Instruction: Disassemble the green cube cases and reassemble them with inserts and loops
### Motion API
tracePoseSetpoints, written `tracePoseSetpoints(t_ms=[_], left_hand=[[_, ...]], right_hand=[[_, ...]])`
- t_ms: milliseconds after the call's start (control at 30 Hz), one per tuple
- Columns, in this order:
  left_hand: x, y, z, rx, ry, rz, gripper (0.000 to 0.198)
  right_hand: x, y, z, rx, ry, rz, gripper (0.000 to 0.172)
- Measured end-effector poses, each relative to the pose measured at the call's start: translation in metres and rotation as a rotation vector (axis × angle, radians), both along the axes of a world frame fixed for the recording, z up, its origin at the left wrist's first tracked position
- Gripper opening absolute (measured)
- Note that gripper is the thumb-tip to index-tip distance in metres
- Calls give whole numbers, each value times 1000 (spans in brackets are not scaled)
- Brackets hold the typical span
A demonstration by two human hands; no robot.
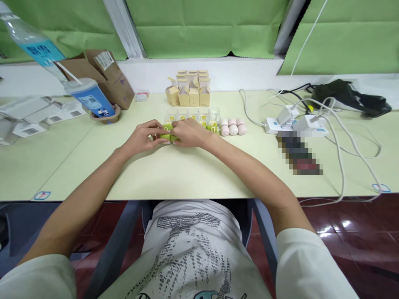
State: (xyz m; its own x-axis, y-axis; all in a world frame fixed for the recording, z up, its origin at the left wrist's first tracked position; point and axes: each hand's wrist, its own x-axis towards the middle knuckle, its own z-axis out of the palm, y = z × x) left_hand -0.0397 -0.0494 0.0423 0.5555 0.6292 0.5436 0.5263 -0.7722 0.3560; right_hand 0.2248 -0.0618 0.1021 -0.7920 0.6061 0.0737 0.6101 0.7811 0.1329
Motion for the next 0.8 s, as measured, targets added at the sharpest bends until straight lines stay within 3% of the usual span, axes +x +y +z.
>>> tracePoseSetpoints(t_ms=[367,800], left_hand=[[-2,1,-2,-4,25,27,42],[-2,-1,3,32,18,29,47]], right_hand=[[2,-2,3,-35,12,4,36],[1,-4,6,-43,29,24,30]])
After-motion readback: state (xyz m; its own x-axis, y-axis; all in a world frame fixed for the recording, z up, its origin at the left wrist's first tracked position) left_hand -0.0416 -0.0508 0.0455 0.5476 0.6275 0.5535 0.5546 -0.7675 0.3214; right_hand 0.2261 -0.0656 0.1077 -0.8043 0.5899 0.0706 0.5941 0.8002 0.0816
